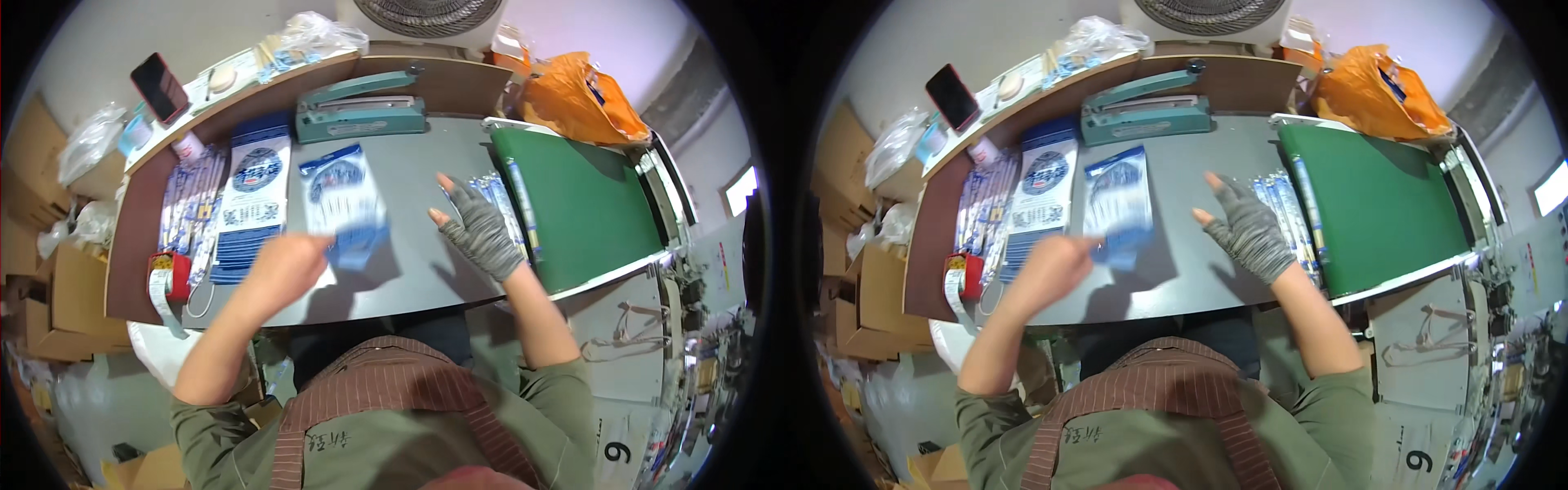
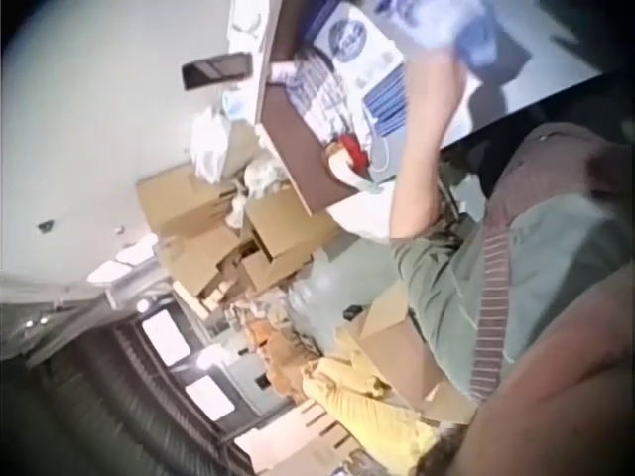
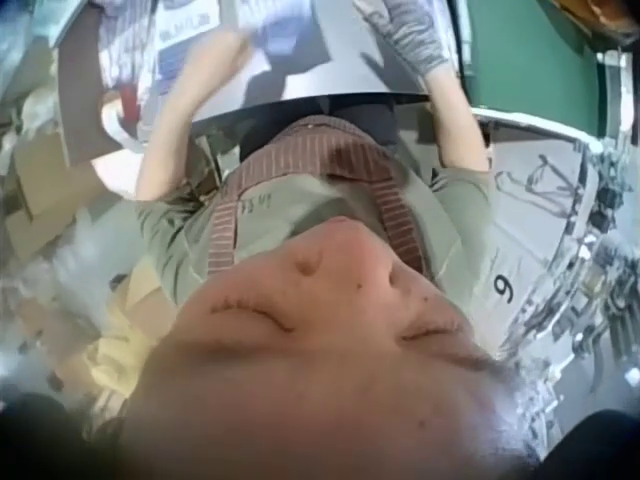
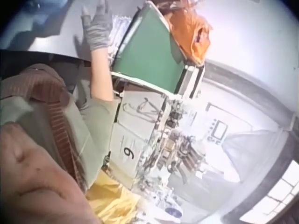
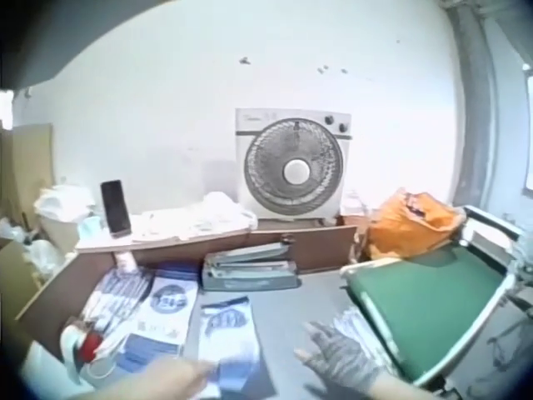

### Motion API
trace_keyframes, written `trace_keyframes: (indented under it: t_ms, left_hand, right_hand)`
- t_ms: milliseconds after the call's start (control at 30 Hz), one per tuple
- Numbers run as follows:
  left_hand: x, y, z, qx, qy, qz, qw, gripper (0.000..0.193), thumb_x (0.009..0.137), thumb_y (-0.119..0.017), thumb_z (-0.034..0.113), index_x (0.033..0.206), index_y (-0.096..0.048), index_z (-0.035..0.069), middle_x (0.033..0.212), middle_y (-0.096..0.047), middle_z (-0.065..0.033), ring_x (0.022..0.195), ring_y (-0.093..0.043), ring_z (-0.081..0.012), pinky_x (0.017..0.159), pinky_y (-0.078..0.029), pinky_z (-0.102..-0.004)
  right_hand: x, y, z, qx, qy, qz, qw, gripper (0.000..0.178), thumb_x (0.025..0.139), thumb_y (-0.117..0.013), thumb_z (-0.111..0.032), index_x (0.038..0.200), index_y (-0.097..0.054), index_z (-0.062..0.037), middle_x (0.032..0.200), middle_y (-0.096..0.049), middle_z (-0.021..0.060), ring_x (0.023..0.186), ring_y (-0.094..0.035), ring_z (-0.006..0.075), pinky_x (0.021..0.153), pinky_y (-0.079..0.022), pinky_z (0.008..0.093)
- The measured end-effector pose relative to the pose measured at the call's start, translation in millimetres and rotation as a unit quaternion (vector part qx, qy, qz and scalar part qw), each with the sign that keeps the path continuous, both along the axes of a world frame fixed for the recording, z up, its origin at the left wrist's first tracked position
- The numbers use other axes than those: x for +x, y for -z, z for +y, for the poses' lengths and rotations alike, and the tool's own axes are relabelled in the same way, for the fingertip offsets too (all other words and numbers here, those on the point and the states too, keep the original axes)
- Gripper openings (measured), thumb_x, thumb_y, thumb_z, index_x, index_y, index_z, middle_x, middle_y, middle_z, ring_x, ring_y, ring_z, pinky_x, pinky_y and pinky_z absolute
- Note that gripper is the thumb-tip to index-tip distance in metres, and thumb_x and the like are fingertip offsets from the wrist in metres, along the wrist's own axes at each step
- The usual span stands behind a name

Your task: Packaging bundles of incense sticks into plastic bags and then placing them into a shipping box.

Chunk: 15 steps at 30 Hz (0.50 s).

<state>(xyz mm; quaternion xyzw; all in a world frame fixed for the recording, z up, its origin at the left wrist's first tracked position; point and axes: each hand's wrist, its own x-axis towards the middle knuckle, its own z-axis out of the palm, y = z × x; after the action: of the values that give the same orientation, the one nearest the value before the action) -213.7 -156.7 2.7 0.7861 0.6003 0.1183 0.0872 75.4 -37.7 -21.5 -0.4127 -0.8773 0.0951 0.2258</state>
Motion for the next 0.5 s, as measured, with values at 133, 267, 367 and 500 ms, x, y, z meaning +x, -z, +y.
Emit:
trace_keyframes:
  t_ms: [133,267,367,500]
  left_hand:
    - [34,39,9,-0.146,0.077,-0.116,0.979,0.032,0.084,-0.062,0.018,0.113,-0.064,0.005,0.077,-0.066,-0.0157,0.071,-0.065,-0.0267,0.065,-0.050,-0.0368]
    - [87,99,47,-0.104,0.016,-0.436,0.894,0.055,0.089,-0.062,0.029,0.136,-0.045,0.005,0.114,-0.060,-0.0170,0.087,-0.064,-0.0252,0.078,-0.051,-0.0331]
    - [122,160,110,-0.059,-0.067,-0.461,0.883,0.068,0.088,-0.063,0.036,0.143,-0.033,0.007,0.130,-0.047,-0.0231,0.093,-0.060,-0.0281,0.080,-0.051,-0.0345]
    - [183,91,146,-0.310,-0.168,-0.608,0.712,0.083,0.083,-0.065,0.039,0.146,-0.021,0.007,0.136,-0.038,-0.0290,0.109,-0.053,-0.0388,0.079,-0.052,-0.0480]
  right_hand:
    - [82,104,30,0.088,0.311,-0.186,0.928,0.078,0.088,-0.053,-0.050,0.140,-0.032,0.0035,0.142,-0.035,0.0295,0.127,-0.042,0.0404,0.107,-0.034,0.0431]
    - [58,97,20,-0.111,0.359,-0.124,0.918,0.078,0.090,-0.047,-0.051,0.144,-0.026,0.0023,0.145,-0.030,0.0288,0.133,-0.034,0.0399,0.112,-0.026,0.0419]
    - [41,108,35,-0.072,0.332,-0.015,0.940,0.085,0.090,-0.043,-0.060,0.144,-0.025,0.0035,0.144,-0.031,0.0299,0.135,-0.032,0.0406,0.112,-0.026,0.0410]
    - [151,146,89,-0.245,0.423,0.121,0.864,0.061,0.095,-0.040,-0.052,0.113,-0.063,0.0018,0.111,-0.062,0.0256,0.103,-0.060,0.0312,0.093,-0.044,0.0380]
